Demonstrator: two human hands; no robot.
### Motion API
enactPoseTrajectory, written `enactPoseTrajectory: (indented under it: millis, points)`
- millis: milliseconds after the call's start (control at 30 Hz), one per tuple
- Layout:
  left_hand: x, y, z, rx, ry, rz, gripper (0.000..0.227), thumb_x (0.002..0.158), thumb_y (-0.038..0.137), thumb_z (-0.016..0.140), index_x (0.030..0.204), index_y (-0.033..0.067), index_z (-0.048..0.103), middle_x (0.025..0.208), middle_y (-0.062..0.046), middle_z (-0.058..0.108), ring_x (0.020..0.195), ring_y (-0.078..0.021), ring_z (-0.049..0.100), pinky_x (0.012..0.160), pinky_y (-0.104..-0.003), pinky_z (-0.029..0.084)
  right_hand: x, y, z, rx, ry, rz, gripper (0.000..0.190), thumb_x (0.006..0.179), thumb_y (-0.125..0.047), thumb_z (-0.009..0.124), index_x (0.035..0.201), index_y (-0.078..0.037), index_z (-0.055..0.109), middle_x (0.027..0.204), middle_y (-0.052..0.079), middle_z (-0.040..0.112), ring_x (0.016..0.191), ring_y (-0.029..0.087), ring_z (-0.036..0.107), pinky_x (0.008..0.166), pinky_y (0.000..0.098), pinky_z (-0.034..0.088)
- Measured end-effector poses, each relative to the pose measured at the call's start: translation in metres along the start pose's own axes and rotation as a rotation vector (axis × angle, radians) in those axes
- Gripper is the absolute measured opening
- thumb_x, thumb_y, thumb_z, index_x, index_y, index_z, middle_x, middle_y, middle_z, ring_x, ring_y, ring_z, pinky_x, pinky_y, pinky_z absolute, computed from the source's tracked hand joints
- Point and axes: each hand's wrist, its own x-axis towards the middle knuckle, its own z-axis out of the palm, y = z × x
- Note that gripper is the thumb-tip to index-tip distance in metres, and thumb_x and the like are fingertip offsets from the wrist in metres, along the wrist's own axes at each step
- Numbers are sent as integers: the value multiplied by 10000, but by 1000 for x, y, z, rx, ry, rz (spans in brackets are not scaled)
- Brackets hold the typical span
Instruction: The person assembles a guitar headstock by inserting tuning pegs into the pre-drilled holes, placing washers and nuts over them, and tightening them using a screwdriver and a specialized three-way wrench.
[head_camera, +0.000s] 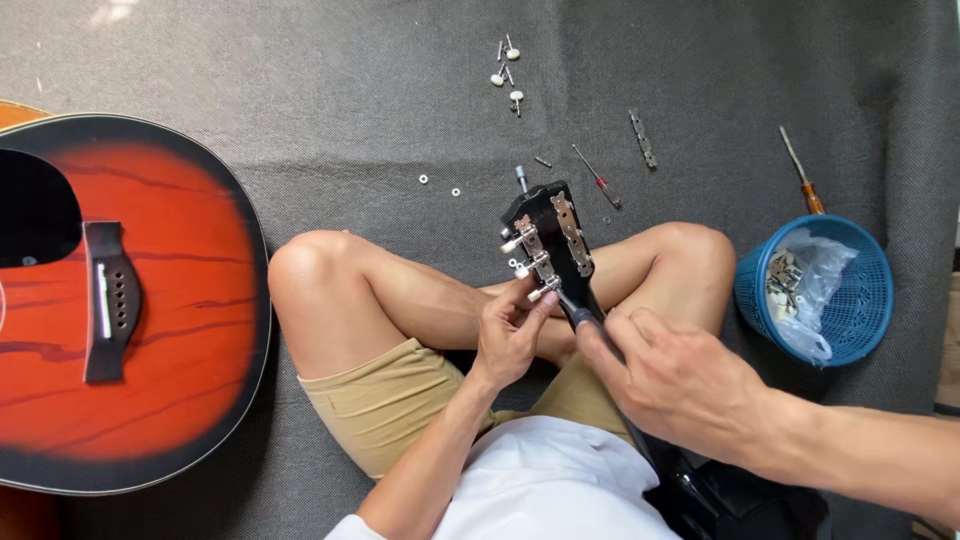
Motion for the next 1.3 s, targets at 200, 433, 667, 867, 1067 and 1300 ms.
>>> enactPoseTrajectory:
  millis: [200,433,667,867,1067,1300]
  points:
    - [-2,0,3,28,1,30,267,879,93,550,1129,0,562,950,-22,631,841,-54,561,735,-176,474,-1,14,-5,-104,91,-310,254,825,-106,463,1021,35,539,730,74,548,630,227,523,447,285,360]
    - [-4,0,-2,106,29,39,149,868,110,581,989,28,609,645,88,471,481,3,285,418,-170,226,-1,4,2,356,140,192,191,898,-199,443,904,-20,510,675,67,522,585,213,573,418,366,449]
    - [-3,-6,-2,185,-10,98,187,875,127,572,1030,23,580,672,54,448,525,-29,321,466,-191,281,1,18,-15,-168,123,-97,234,826,-130,457,1012,-27,554,748,29,523,630,171,504,505,251,374]
    - [-2,-20,-5,125,47,146,226,836,64,611,1058,30,637,727,-94,693,714,-89,618,660,-260,515,2,4,-1,-56,174,7,121,715,-125,464,804,-81,533,642,5,401,543,173,479,377,237,377]
    - [0,-19,-6,143,44,155,211,826,70,623,1032,28,639,701,-99,691,709,-113,641,643,-265,512,7,7,-7,-4,162,3,196,743,-105,449,909,-42,531,650,22,390,550,177,471,347,242,379]
    - [-1,-15,-5,123,59,126,193,834,73,618,1018,19,640,710,-117,688,706,-118,632,658,-286,512,12,9,-6,-104,212,-252,139,713,-81,445,801,-34,542,613,60,390,532,217,425,374,248,347]
